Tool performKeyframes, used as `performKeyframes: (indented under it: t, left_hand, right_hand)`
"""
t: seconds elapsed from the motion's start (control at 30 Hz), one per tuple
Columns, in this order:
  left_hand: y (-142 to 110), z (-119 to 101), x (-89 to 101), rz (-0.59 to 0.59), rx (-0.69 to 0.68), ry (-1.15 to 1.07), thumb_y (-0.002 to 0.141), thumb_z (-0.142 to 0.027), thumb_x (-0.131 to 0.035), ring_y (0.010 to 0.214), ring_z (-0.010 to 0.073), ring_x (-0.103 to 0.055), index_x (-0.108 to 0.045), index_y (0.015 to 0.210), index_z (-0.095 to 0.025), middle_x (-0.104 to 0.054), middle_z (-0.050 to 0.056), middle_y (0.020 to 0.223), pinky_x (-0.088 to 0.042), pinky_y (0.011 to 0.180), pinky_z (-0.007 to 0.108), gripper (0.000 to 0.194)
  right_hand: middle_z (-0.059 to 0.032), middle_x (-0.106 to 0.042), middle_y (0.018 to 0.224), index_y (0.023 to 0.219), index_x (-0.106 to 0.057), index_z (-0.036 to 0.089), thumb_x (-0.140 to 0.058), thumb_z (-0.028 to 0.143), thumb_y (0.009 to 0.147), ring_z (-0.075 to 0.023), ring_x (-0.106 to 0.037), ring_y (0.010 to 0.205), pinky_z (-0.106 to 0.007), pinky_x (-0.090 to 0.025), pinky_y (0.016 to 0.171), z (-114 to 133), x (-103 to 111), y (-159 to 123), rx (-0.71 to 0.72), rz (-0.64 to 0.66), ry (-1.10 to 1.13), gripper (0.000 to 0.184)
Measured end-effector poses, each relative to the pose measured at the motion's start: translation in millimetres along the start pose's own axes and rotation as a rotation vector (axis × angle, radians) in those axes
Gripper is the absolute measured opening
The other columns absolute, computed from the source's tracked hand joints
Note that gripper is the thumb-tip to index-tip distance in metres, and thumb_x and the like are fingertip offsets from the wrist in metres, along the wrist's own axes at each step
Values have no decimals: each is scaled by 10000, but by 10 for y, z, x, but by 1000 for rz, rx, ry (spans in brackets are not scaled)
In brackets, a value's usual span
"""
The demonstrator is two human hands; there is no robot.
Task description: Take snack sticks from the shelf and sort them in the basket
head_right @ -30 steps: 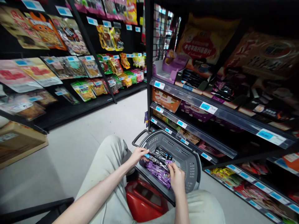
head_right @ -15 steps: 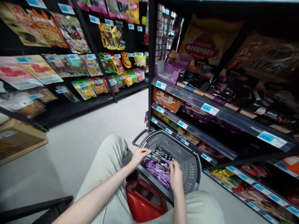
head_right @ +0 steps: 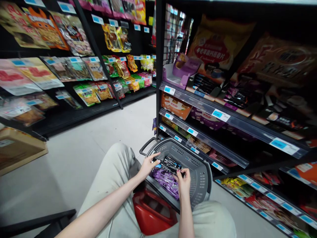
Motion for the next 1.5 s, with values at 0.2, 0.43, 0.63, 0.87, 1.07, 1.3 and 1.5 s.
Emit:
performKeyframes:
  t: [0.2,0.43,0.63,0.87,1.07,1.3,1.5]
  left_hand:
    - [13,187,-40,73,176,-196,536,-297,-675,640,145,-563,-570,951,-122,-589,37,748,-476,615,303,463]
    - [11,207,-36,266,275,-238,484,-239,-712,530,85,-531,-558,906,-128,-583,14,670,-419,496,198,463]
    - [-120,216,-15,791,365,141,447,-311,-716,472,73,-481,-608,768,-119,-555,-35,557,-360,439,176,389]
    - [-332,266,-167,1074,437,149,420,-317,-730,578,129,-543,-595,746,-142,-591,-14,640,-425,531,225,394]
    - [-420,270,-290,945,449,43,485,-342,-695,652,181,-584,-592,770,-117,-601,21,694,-450,616,304,377]
    - [-448,271,-333,912,473,-66,466,-310,-711,631,180,-582,-561,835,-125,-588,20,706,-451,612,327,439]
    - [-480,287,-403,756,465,-77,537,-403,-647,531,160,-558,-551,761,-121,-567,17,651,-435,563,324,373]
  right_hand:
    - [27,-499,792,786,-419,215,-672,252,532,-114,-515,719,-249,-437,636,30,77,34,179,-123,-83,361]
    - [29,-544,767,963,-476,235,-680,215,524,-99,-539,629,-207,-425,547,98,189,52,103,-118,18,485]
    - [-14,-619,698,765,-590,170,-679,285,528,-137,-567,609,-237,-435,533,94,405,95,-33,-196,71,278]
    - [-57,-661,757,800,-624,169,-657,326,558,-201,-595,712,-304,-454,635,5,208,55,-77,-36,-167,290]
    - [-41,-656,757,917,-557,194,-644,316,592,-186,-601,649,-316,-463,606,-66,-35,-35,-148,38,29,357]
    - [-26,-644,666,764,-574,166,-631,343,597,-171,-594,600,-294,-460,569,-71,-106,-75,-181,13,89,250]
    - [-14,-639,607,726,-564,175,-566,436,634,-156,-573,522,-256,-432,490,-154,-100,-51,-116,-114,-40,277]
Point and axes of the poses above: each hand's wrist, its own y-axis towards the middle knuckle, its own x-axis out of the back of the hand, z = x × y, the point moved 1 cm from there along y, towards the middle knuckle
